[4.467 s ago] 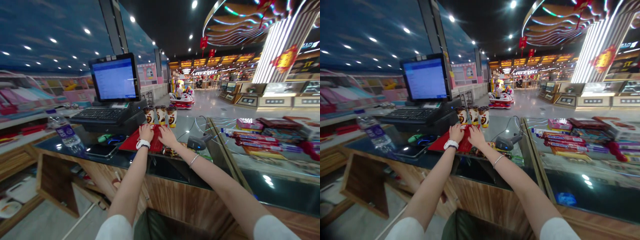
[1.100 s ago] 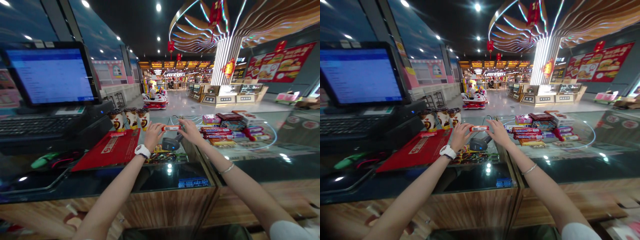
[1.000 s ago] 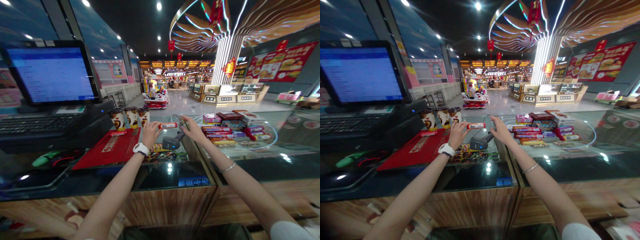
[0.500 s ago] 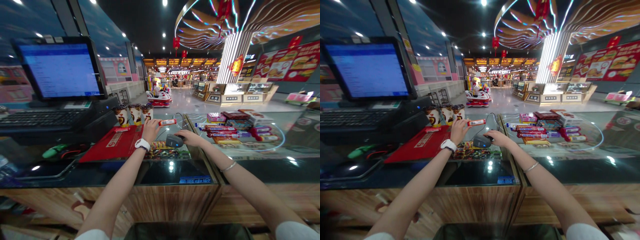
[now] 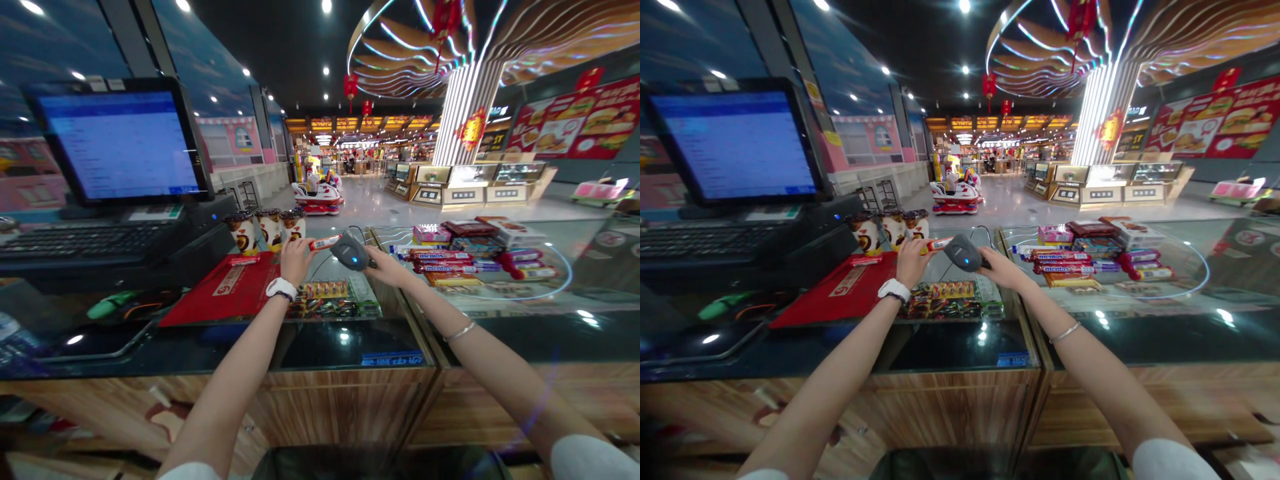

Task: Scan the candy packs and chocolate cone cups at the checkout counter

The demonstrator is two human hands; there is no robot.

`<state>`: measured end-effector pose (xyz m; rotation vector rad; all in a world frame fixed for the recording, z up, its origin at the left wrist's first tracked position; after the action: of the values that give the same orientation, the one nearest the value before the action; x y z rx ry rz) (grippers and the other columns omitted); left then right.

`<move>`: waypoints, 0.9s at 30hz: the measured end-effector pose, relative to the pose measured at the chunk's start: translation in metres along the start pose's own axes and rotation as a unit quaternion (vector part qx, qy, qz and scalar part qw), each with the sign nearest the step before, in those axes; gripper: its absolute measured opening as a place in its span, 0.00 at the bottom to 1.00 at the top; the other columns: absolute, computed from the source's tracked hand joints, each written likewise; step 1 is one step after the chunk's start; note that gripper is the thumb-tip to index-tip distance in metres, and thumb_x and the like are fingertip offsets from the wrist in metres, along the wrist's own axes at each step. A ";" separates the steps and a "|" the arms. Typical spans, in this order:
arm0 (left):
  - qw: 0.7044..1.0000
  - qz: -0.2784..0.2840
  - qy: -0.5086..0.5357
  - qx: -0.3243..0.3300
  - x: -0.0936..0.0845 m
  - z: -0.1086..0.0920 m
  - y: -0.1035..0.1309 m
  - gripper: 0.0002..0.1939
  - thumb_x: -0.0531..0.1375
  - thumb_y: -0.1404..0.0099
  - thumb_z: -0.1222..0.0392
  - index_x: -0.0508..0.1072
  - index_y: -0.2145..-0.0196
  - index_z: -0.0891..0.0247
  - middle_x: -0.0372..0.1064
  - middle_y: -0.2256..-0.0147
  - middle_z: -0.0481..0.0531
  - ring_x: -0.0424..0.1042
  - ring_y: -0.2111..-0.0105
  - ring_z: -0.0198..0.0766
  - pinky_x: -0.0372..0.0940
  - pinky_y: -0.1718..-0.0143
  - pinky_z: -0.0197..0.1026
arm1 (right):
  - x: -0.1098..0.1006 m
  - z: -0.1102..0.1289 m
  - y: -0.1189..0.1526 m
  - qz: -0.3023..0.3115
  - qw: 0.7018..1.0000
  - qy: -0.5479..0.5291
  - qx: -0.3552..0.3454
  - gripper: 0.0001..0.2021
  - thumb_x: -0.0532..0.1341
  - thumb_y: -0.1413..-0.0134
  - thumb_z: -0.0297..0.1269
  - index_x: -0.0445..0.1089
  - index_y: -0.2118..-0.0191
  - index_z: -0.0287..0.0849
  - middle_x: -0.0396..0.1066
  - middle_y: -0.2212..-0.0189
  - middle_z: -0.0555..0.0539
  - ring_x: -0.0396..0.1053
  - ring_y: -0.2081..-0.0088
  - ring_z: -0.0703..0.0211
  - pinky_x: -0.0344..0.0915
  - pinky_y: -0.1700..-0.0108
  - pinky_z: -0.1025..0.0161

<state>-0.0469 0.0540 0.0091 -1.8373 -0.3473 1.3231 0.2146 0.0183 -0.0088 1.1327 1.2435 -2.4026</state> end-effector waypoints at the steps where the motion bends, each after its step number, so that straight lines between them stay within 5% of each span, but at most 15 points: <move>1: 1.000 0.000 0.000 -0.003 0.000 0.001 0.000 0.12 0.60 0.34 0.58 0.72 0.52 0.55 0.75 0.54 0.52 0.72 0.52 0.46 0.52 0.36 0.55 | -0.002 0.001 -0.001 -0.025 1.000 -0.002 0.012 0.19 0.58 0.41 0.37 0.65 0.46 0.40 0.70 0.49 0.38 0.68 0.47 0.48 0.65 0.44 0.50; 6: 1.000 0.004 -0.002 -0.009 -0.001 0.000 0.001 0.12 0.60 0.33 0.57 0.72 0.53 0.56 0.75 0.54 0.53 0.73 0.53 0.45 0.53 0.36 0.55 | -0.013 0.009 0.000 -0.137 0.985 -0.031 0.098 0.18 0.53 0.39 0.47 0.66 0.50 0.41 0.74 0.58 0.42 0.71 0.57 0.50 0.68 0.52 0.52; 11: 1.000 0.007 -0.001 -0.016 0.001 0.002 0.003 0.12 0.59 0.33 0.57 0.72 0.52 0.56 0.75 0.55 0.53 0.73 0.52 0.45 0.54 0.36 0.55 | -0.020 0.021 0.000 -0.135 0.975 -0.078 0.159 0.20 0.57 0.44 0.56 0.71 0.62 0.42 0.69 0.79 0.51 0.67 0.73 0.55 0.67 0.66 0.59; 27: 0.997 0.001 0.004 -0.078 0.008 0.016 0.008 0.12 0.62 0.35 0.58 0.73 0.53 0.56 0.75 0.55 0.54 0.72 0.50 0.47 0.54 0.38 0.58 | 0.000 0.033 0.001 -0.070 0.988 -0.012 0.140 0.21 0.59 0.45 0.56 0.73 0.64 0.40 0.75 0.72 0.46 0.71 0.70 0.53 0.65 0.66 0.60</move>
<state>-0.0598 0.0612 -0.0040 -1.9722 -0.4557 1.3224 0.1971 -0.0076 0.0025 1.1155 1.0331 -2.7566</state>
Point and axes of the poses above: each hand's wrist, its own y-axis away from the middle knuckle, its own x-axis out of the palm, z = x × y, the point moved 2 cm from there along -y, towards the middle knuckle
